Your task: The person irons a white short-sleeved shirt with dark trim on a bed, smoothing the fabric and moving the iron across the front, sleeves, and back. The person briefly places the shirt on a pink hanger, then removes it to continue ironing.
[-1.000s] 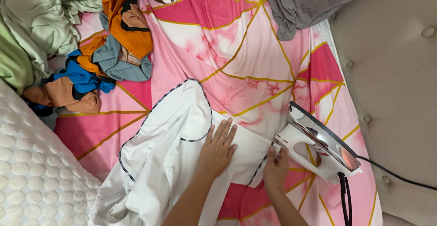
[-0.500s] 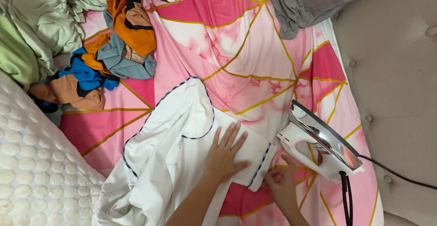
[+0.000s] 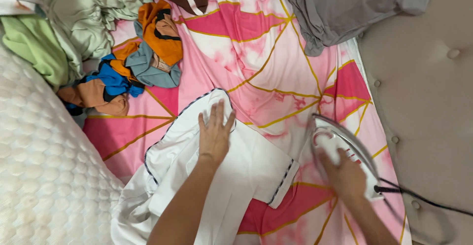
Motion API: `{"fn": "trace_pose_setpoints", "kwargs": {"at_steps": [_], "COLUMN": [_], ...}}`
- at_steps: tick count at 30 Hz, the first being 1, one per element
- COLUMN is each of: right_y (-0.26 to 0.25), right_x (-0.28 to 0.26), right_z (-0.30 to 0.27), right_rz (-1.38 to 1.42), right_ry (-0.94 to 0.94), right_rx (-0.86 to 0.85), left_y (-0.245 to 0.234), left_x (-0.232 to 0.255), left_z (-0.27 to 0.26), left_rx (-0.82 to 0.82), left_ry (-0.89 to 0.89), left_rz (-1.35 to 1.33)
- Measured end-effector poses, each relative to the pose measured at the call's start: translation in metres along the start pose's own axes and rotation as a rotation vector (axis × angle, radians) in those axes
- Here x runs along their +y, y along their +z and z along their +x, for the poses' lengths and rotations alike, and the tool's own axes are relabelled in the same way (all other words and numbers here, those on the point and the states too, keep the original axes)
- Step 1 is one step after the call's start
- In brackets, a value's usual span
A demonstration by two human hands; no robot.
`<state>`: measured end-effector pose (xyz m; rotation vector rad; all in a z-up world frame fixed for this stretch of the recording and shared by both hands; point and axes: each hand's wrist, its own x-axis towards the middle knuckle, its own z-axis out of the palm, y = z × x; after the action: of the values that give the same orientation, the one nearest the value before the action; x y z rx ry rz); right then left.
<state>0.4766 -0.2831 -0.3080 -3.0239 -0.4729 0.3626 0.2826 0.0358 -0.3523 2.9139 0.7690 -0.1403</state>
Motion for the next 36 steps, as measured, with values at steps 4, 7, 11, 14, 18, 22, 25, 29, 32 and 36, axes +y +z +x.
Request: {"fn": "trace_pose_setpoints", "kwargs": {"at_steps": [4,7,11,14,18,22,25,29,32,36], "right_y": [-0.031,-0.015,-0.012,-0.017,-0.017,-0.017,-0.018,-0.020,-0.014,-0.003], "right_x": [-0.038,-0.092,-0.153,-0.191,-0.226,-0.219,-0.196,-0.184,-0.201,-0.225], "right_z": [-0.026,-0.055,-0.068,-0.050,-0.028,-0.024,-0.034,-0.043,-0.034,-0.017], "right_rz": [0.414,0.577,0.411,0.510,0.415,0.484,0.591,0.461,0.444,0.480], "right_ry": [0.017,-0.092,-0.078,-0.253,-0.245,-0.290,-0.311,-0.245,-0.276,-0.302], "right_rx": [-0.153,-0.340,-0.357,-0.302,-0.384,-0.432,-0.453,-0.473,-0.426,-0.428], "left_y": [-0.005,-0.002,0.000,0.005,0.020,0.033,0.035,0.033,0.027,0.010], "left_x": [-0.007,-0.018,-0.040,-0.051,-0.059,-0.068,-0.076,-0.084,-0.086,-0.083], "left_z": [0.010,0.014,0.020,0.021,0.021,0.016,0.018,0.027,0.035,0.031], "left_rx": [0.033,0.220,0.326,0.401,0.423,0.433,0.262,0.016,0.190,0.342], "left_ry": [-0.245,-0.481,-0.735,-0.722,-0.741,-0.655,-0.674,-0.693,-0.561,-0.448], "left_rz": [-0.427,-0.707,-0.940,-1.003,-0.847,-0.635,-0.521,-0.559,-0.586,-0.632]}}
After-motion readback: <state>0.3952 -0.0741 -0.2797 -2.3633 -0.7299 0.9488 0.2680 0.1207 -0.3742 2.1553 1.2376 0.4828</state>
